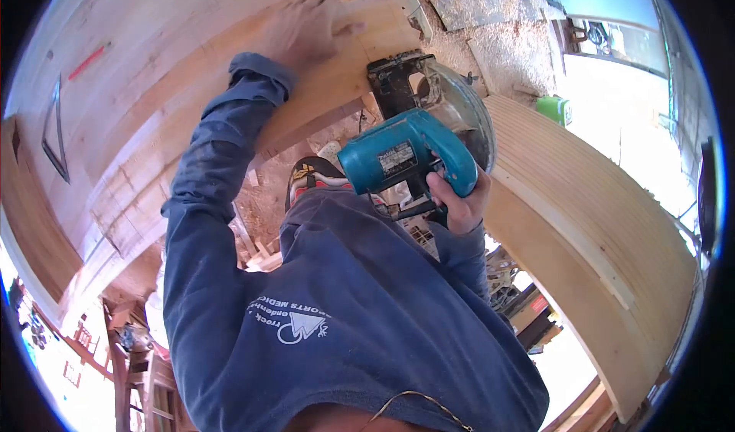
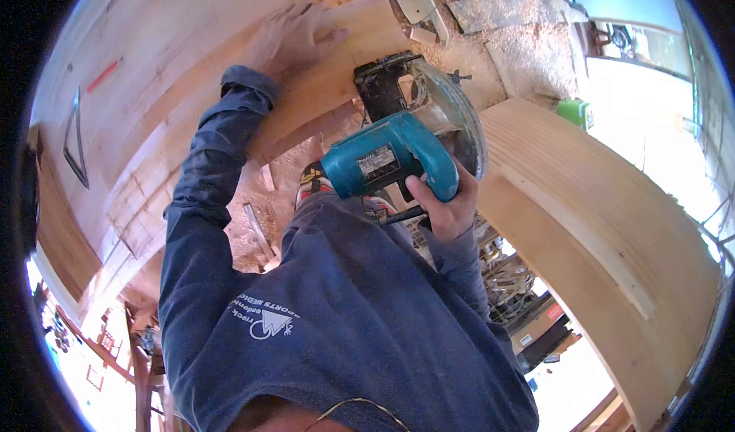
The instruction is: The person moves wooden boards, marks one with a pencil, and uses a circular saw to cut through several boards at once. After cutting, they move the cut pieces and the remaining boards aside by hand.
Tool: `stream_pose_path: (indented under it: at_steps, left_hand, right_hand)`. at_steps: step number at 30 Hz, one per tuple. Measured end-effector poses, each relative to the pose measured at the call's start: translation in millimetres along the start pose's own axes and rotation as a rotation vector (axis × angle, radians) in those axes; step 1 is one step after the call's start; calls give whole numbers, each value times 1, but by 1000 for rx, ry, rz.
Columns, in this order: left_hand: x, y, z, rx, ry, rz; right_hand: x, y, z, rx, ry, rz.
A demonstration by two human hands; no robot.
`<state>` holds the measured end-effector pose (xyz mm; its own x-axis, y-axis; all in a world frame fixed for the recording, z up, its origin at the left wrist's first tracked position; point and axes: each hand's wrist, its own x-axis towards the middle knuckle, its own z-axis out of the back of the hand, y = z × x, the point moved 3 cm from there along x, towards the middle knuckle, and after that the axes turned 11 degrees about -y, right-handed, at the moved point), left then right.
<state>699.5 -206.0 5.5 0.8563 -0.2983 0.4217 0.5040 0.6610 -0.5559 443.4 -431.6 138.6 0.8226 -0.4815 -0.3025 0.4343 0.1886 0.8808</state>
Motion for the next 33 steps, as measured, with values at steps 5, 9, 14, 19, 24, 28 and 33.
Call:
stream_pose_path:
  at_steps: [5,9,14,19,24,28,33]
  left_hand:
    - [-23,-15,-11,109,-29,-46]
    - [-23,-15,-10,135,9,-83]
    - [-22,-16,-10,161,-68,-134]
    - [-21,-18,-9,150,30,-99]
    - [-22,-14,-12,154,36,-94]
    - [-21,-16,-8,156,9,-115]
    - [-20,-12,-11,158,31,-111]
  right_hand:
    - [-3,-3,-5,47,-2,-64]
    - [3,-6,-4,64,20,-28]
    - [5,-3,-5,73,35,-67]
    - [3,-4,-6,99,36,-85]
    - [1,-7,-7,126,26,-88]
    - [2,-13,-4,104,48,-90]
    - [1,-9,-5,114,71,-88]
